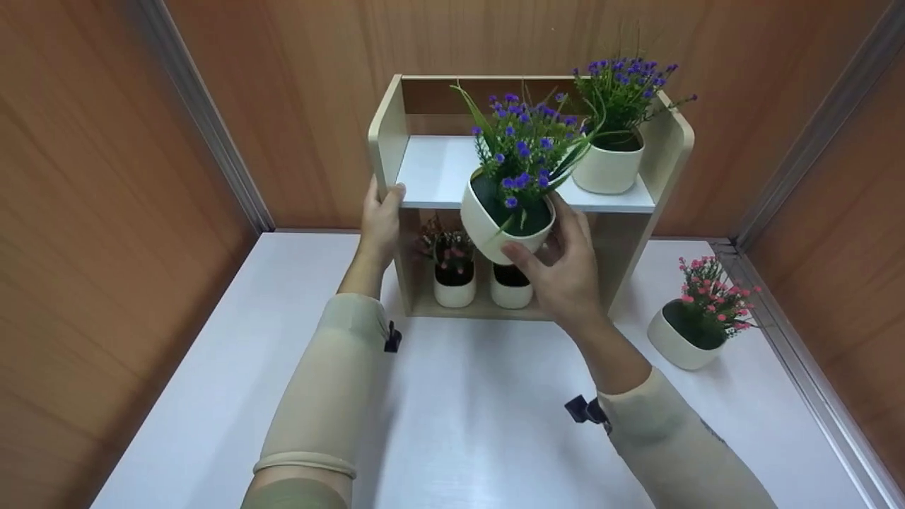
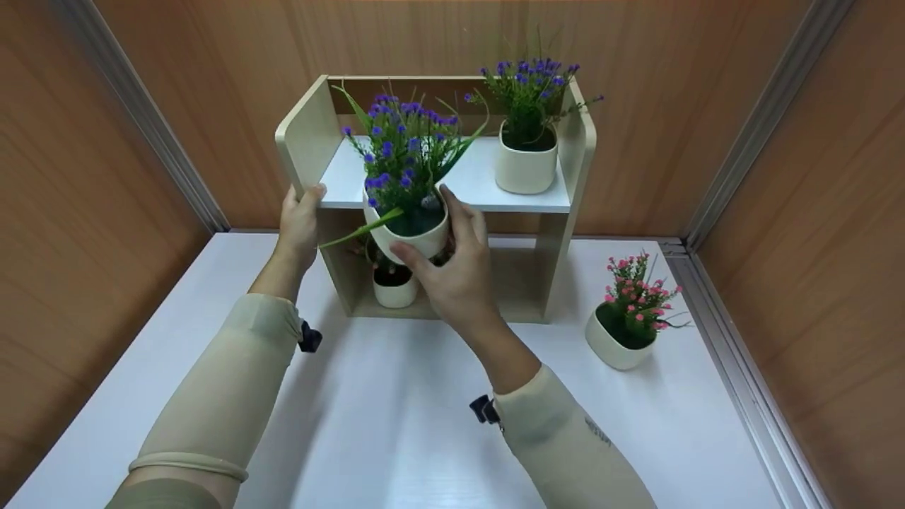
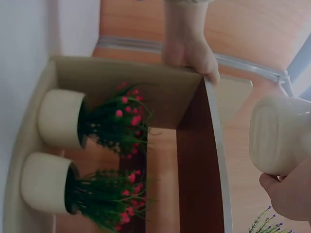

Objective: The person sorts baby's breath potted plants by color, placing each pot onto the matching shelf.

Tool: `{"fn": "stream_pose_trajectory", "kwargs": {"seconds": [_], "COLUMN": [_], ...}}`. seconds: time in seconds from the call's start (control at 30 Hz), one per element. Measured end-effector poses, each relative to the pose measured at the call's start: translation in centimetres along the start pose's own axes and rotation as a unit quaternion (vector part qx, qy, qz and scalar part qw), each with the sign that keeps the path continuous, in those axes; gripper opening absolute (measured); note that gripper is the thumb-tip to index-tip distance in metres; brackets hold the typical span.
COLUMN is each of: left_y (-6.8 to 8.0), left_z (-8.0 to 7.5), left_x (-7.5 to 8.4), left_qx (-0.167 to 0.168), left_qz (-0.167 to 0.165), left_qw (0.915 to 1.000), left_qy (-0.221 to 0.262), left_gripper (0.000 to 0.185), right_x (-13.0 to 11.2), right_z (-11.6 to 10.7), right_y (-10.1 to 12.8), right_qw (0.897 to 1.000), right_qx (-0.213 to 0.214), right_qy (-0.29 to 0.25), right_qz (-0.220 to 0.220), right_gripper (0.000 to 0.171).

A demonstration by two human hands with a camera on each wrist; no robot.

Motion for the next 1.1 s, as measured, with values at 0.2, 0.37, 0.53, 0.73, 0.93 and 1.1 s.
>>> {"fn": "stream_pose_trajectory", "kwargs": {"seconds": [0.2, 0.37, 0.53, 0.73, 0.93, 1.1], "left_y": [0.0, -0.1, -0.1, -0.2, -0.1, -0.1], "left_z": [0.1, 0.3, 0.3, 0.4, 0.1, 0.1], "left_x": [-0.1, -0.1, 0.2, 0.3, 0.1, -0.1], "left_qx": [0.007, 0.006, 0.003, -0.009, -0.002, 0.000], "left_qz": [-0.003, -0.007, -0.003, 0.009, 0.008, -0.002], "left_qw": [1.0000, 1.0000, 1.0000, 0.9999, 1.0000, 0.9999], "left_qy": [0.005, -0.002, -0.006, -0.001, -0.003, -0.010], "left_gripper": [0.066, 0.068, 0.067, 0.065, 0.065, 0.066], "right_x": [0.7, 1.6, 1.3, 1.1, 1.3, 1.4], "right_z": [1.1, 1.7, 2.3, 3.3, 4.6, 5.3], "right_y": [-2.9, -4.8, -6.7, -8.4, -10.0, -10.9], "right_qw": [0.999, 0.995, 0.988, 0.978, 0.973, 0.974], "right_qx": [-0.008, -0.017, -0.025, -0.037, -0.044, -0.028], "right_qy": [0.045, 0.097, 0.155, 0.205, 0.222, 0.223], "right_qz": [0.006, 0.016, 0.006, 0.027, 0.041, 0.038], "right_gripper": [0.097, 0.099, 0.104, 0.104, 0.104, 0.101]}}
Point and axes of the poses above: each hand's wrist, its own y-axis away from the middle knuckle, its own z-axis out of the palm, x = y × z, the point moved 9 cm from there along -y, towards the middle knuckle, and after that the axes turned 6 degrees about x, right-handed, at the moved point
